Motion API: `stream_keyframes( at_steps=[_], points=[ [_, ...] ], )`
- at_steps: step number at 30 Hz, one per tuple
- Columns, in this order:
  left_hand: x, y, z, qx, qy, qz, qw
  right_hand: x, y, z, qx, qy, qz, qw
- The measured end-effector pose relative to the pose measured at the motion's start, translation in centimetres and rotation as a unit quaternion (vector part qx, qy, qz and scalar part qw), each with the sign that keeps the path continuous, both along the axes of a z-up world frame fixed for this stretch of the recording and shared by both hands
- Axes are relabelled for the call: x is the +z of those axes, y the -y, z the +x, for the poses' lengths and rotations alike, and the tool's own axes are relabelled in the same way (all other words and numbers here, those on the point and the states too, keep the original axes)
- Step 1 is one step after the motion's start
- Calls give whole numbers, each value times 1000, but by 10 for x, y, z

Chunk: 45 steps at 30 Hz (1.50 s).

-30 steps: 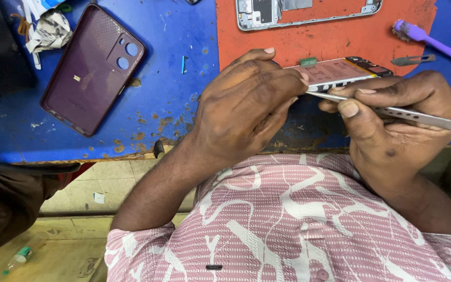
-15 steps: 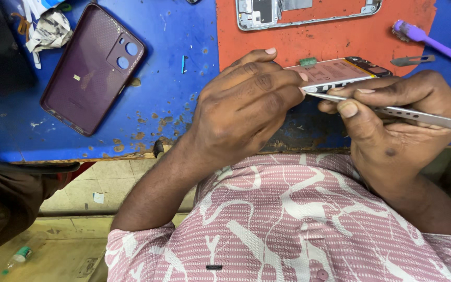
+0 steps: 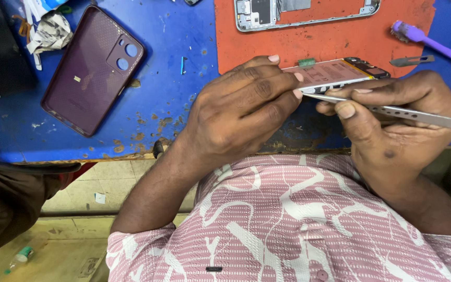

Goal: The person uses tweezers to place a small component onto the smartphone's internal frame, then reassembles the device by aligning and snapping the back cover into place. The person briefly powers on the phone to confirm functionality before disassembling it again.

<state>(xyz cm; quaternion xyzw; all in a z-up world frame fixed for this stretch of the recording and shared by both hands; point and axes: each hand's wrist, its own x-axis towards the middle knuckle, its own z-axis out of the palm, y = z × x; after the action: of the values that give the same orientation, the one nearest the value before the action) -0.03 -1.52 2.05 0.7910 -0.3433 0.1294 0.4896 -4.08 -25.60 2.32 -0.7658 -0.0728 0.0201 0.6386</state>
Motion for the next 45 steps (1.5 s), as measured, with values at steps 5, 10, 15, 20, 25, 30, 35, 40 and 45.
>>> stream_keyframes(
  at_steps=[5, 10, 15, 20, 25, 30, 35, 40, 45],
  points=[
    [-2, 0, 0, 0, 18, -2, 1000, -9, 6, -10, -53, -12, 96, 994],
    [-9, 1, -5, 3, 8, -2, 1000, -18, 24, -19, -90, -8, 81, 993],
    [-20, 2, -12, 21, -26, -17, 999, -24, 37, -23, -119, -5, 91, 989],
    [-29, 2, -15, 19, -71, -54, 996, -24, 45, -22, -126, -4, 96, 987],
    [-31, 3, -16, 28, -78, -60, 995, -24, 52, -14, -122, -5, 106, 987],
    [-32, 3, -17, 36, -87, -52, 994, -7, 45, -8, -75, -5, 111, 991],
    [-31, 2, -18, 35, -98, -51, 993, 23, 23, 32, 135, 49, -22, 989],
    [-28, 2, -17, 31, -107, -62, 992, 51, -9, 58, 254, 375, -402, 796],
    [-24, 2, -15, 32, -98, -77, 992, 60, -24, 71, 280, 402, -419, 764]
  ],
)
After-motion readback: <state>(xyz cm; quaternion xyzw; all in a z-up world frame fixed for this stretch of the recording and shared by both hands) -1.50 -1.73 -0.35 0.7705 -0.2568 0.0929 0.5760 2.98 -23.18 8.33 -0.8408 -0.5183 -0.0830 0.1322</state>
